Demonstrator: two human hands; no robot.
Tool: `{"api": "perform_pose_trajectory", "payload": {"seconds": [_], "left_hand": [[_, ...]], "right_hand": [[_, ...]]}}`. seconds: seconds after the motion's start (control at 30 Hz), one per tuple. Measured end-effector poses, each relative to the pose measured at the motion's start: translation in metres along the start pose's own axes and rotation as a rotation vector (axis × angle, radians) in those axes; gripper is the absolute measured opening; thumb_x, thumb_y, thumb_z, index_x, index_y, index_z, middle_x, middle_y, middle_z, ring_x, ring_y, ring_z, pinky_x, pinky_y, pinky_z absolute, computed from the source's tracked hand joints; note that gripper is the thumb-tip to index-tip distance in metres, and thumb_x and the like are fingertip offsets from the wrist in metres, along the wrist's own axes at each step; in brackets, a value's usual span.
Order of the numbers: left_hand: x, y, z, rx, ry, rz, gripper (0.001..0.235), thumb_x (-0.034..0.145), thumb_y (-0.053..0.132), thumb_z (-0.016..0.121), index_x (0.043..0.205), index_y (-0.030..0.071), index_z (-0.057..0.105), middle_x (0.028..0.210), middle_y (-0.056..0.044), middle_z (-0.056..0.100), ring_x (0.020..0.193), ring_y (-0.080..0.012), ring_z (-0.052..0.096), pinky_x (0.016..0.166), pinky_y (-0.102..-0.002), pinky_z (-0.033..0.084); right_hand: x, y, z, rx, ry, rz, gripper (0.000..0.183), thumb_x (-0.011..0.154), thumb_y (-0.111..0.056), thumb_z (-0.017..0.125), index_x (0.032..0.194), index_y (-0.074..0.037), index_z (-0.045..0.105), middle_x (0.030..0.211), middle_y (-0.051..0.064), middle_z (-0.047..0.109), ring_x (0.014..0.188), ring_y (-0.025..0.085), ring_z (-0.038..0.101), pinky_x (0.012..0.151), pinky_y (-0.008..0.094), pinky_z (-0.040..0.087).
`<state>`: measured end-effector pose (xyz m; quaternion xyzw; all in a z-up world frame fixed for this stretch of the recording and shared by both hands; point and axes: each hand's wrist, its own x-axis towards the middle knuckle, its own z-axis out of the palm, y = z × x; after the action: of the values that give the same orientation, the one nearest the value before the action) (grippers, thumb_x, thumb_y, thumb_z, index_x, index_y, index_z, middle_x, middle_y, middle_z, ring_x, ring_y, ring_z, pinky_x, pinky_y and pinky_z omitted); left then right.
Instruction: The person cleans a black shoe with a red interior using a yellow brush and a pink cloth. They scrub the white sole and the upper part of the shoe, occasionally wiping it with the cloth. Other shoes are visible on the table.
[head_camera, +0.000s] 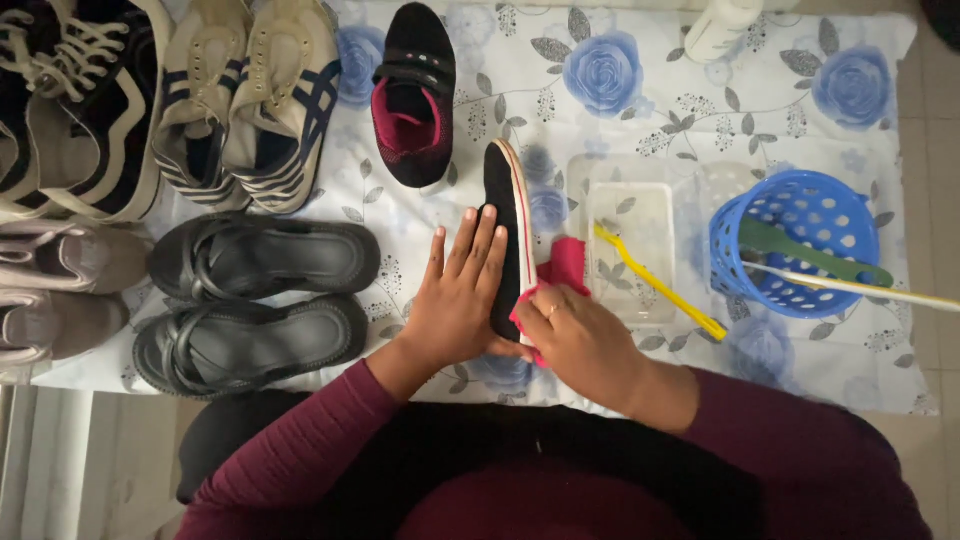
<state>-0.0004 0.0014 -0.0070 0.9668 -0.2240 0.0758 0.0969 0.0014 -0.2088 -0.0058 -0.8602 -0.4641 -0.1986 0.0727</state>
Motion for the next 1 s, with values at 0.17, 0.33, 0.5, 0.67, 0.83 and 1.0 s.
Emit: {"api": "perform_pose_trajectory", "payload": {"seconds": [0.17,0.33,0.5,0.67,0.83,1.0], "left_hand": [[-0.002,-0.003,0.006,-0.003,-0.022,0.016,0.162,0.044,0.104,0.044,0.162,-0.003,0.018,0.170,-0.023,0.014,0.158,-0.0403,0.011,0.124,-0.060,0.009],[0.000,-0.001,-0.001,-0.036,-0.045,0.010,0.160,0.048,0.104,0.046,0.162,-0.003,0.015,0.171,-0.023,0.010,0.158,-0.0406,0.007,0.124,-0.061,0.006],[0.000,0.000,-0.001,0.005,-0.026,-0.002,0.164,0.042,0.105,0.049,0.161,-0.003,0.017,0.170,-0.023,0.013,0.158,-0.0402,0.011,0.124,-0.060,0.008],[0.001,-0.001,-0.003,0.038,-0.009,0.004,0.163,0.041,0.103,0.051,0.161,-0.003,0.019,0.170,-0.022,0.016,0.158,-0.0393,0.013,0.124,-0.059,0.011],[0.001,-0.002,-0.001,0.022,-0.023,0.000,0.160,0.045,0.103,0.051,0.161,-0.003,0.018,0.170,-0.022,0.014,0.158,-0.0394,0.012,0.123,-0.062,0.010],[-0.002,-0.006,0.011,-0.007,-0.038,0.005,0.165,0.040,0.102,0.055,0.162,-0.003,0.016,0.171,-0.023,0.011,0.158,-0.0397,0.008,0.123,-0.063,0.007]], "right_hand": [[-0.009,-0.018,-0.019,0.025,-0.024,-0.022,0.008,0.094,-0.007,0.055,0.091,-0.009,0.062,0.080,0.006,0.050,0.067,0.023,0.056,0.058,0.029,0.048],[0.000,-0.001,-0.032,0.312,-0.158,0.061,0.009,0.096,-0.009,0.055,0.094,-0.003,0.062,0.081,0.010,0.052,0.072,0.030,0.058,0.061,0.036,0.051],[0.017,0.011,-0.021,-0.007,-0.124,0.116,0.016,0.095,-0.025,0.055,0.107,-0.016,0.061,0.089,-0.002,0.050,0.075,0.015,0.061,0.064,0.026,0.053],[0.005,0.004,0.002,-0.020,-0.058,0.043,0.011,0.096,-0.017,0.056,0.103,-0.012,0.063,0.089,0.005,0.052,0.078,0.021,0.060,0.067,0.027,0.051],[-0.004,-0.004,-0.004,-0.095,-0.071,0.045,0.011,0.098,-0.015,0.055,0.102,-0.013,0.064,0.084,0.004,0.051,0.073,0.020,0.059,0.062,0.026,0.050],[-0.010,-0.011,-0.018,-0.080,-0.146,-0.036,0.007,0.094,-0.010,0.056,0.096,-0.012,0.062,0.083,0.004,0.053,0.070,0.019,0.059,0.061,0.024,0.049]]}}
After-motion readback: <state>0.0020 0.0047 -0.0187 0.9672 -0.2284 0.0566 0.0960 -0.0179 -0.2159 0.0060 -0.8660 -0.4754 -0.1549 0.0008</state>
